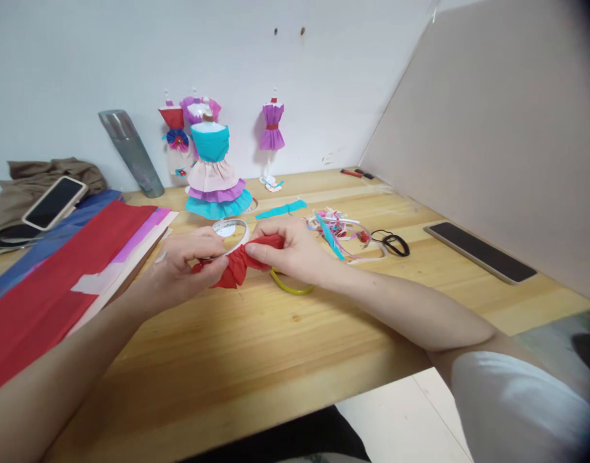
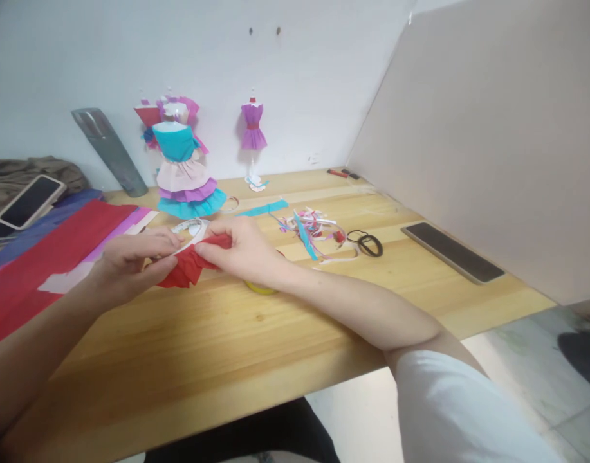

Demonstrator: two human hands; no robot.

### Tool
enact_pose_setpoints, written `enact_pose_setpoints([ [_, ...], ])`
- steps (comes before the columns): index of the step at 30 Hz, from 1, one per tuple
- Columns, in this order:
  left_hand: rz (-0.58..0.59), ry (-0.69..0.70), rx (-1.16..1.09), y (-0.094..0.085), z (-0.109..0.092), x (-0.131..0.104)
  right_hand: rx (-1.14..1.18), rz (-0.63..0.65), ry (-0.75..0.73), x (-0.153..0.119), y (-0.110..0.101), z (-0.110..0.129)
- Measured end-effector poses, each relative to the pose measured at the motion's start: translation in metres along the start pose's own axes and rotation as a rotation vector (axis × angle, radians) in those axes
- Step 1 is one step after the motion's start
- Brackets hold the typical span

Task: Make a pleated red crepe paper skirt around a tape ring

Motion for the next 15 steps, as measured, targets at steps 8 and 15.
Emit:
enact_pose_setpoints([
  [8,0.025,0.012,0.01,0.0014,-0.0036,0.0011,-0.033,-0.09,-0.055,0.0006,-0.0015,-0.0018],
  [15,0.037,0.022,0.006,0.0033,-0.0084,0.0005,-0.14,-0.152,-0.112,-0.0013,0.0,-0.0025],
])
Point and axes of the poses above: each hand's wrist, its own x-axis towards the middle knuckle, its own y-axis out of the palm, z = x × y, the point moved 5 cm from there along x, towards the middle knuckle, and after that the axes turned 6 degrees about x, right-handed, at the moved point
